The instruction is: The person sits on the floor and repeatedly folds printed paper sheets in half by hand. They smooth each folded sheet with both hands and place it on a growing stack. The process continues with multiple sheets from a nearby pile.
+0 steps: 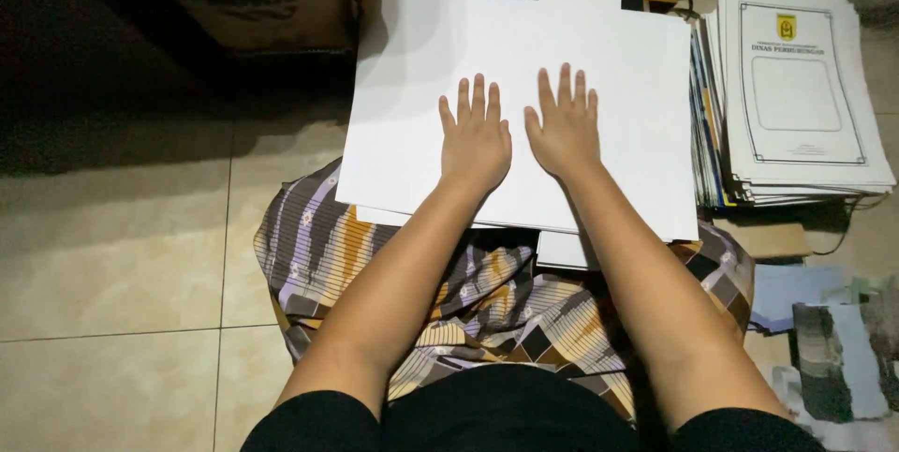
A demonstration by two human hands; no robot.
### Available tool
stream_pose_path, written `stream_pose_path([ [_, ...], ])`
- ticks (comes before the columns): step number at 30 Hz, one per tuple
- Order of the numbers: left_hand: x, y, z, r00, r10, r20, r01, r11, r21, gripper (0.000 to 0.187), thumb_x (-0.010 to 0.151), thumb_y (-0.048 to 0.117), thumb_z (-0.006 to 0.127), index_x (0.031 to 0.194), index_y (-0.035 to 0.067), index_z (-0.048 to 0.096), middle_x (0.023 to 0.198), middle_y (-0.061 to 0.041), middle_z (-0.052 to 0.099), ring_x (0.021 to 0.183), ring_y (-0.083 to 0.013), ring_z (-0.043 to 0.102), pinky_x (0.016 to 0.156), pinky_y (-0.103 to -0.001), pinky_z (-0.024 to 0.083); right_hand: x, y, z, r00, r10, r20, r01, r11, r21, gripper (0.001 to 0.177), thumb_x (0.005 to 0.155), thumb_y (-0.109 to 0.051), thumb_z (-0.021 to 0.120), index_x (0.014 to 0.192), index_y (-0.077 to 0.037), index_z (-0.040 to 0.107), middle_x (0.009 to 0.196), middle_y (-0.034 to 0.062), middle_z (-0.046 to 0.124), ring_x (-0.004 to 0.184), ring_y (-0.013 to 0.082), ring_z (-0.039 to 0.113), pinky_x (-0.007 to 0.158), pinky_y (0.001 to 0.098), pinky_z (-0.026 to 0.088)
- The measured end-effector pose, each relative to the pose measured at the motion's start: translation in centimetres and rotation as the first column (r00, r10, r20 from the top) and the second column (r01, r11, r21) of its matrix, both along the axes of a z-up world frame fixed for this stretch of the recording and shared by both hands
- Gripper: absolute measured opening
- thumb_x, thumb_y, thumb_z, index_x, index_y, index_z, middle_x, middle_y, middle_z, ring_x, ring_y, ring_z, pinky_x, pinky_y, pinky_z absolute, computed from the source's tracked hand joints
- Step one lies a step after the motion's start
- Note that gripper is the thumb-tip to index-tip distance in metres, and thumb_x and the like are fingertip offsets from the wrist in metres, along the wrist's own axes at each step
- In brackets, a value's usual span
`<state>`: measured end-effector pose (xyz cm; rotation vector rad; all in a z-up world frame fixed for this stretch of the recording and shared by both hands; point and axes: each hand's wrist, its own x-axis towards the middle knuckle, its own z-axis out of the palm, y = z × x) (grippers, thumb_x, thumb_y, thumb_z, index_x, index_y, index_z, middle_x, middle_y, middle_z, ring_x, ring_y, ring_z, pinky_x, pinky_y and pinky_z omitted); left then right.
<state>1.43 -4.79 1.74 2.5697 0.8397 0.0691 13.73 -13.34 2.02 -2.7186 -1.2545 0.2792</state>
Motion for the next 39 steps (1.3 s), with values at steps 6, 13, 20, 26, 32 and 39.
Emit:
stream_pose_path([
  [6,1.1,0.4,-5.1,0.973,0.025,0.228,-0.073,0.977,0.202,0.057,0.102,0.021,0.036,0.153,-0.004,0.032,0.16,-0.024,0.034,0.154,-0.039,0.019,0.123,-0.06,0.013,1.4,6.3,-3.6,0.979,0.191,0.075,-0.201,0.964,0.171,0.057,0.105,-0.025,0.034,0.158,-0.002,0.034,0.166,0.0172,0.026,0.154,0.0307,0.014,0.123,0.0486,0.01],
  [13,1.1,0.4,-5.1,0.975,0.033,0.219,-0.087,0.967,0.24,0.061,0.098,0.023,0.045,0.15,-0.008,0.036,0.161,-0.025,0.033,0.153,-0.0378,0.021,0.123,-0.059,0.015,6.6,8.1,-4.9,0.992,0.038,0.119,-0.06,0.98,0.189,0.057,0.107,-0.021,0.038,0.158,0.004,0.031,0.166,0.0192,0.025,0.153,0.0299,0.015,0.123,0.0472,0.01],
  [20,1.1,0.5,-5.1,0.973,0.041,0.229,-0.087,0.977,0.193,0.061,0.099,0.025,0.045,0.15,-0.007,0.037,0.162,-0.025,0.031,0.154,-0.0385,0.018,0.123,-0.059,0.012,9.0,2.9,-4.2,0.979,-0.168,0.114,0.142,0.967,0.212,0.06,0.11,-0.025,0.042,0.158,0.007,0.028,0.166,0.0255,0.021,0.153,0.0354,0.011,0.123,0.0466,0.007],
  [26,1.2,0.7,-5.0,0.984,0.04,0.174,-0.075,0.977,0.2,0.063,0.1,0.028,0.043,0.153,-0.006,0.033,0.164,-0.025,0.024,0.154,-0.0382,0.013,0.123,-0.059,0.01,7.2,-0.7,-2.4,0.94,-0.335,0.063,0.326,0.937,0.123,0.066,0.109,-0.03,0.041,0.158,0.01,0.023,0.165,0.0297,0.015,0.154,0.0366,0.008,0.124,0.0462,0.006],
  [32,1.5,0.7,-5.1,0.99,0.027,0.141,-0.057,0.975,0.215,0.064,0.101,0.033,0.041,0.154,-0.003,0.033,0.163,-0.029,0.021,0.153,-0.042,0.011,0.121,-0.062,0.01,3.7,1.3,-4.0,0.991,-0.063,0.119,0.05,0.993,0.111,0.069,0.105,-0.037,0.04,0.159,0.005,0.027,0.163,0.0356,0.015,0.152,0.0449,0.005,0.122,0.054,0.004],
  [39,1.4,0.7,-5.4,0.992,0.028,0.126,-0.054,0.978,0.201,0.065,0.1,0.03,0.04,0.155,-0.002,0.031,0.165,-0.025,0.022,0.155,-0.039,0.01,0.122,-0.06,0.007,3.7,7.8,-4.9,0.982,0.141,0.122,-0.16,0.973,0.164,0.062,0.105,-0.028,0.039,0.158,0.002,0.031,0.166,0.0205,0.025,0.154,0.0332,0.014,0.122,0.0513,0.01],
])
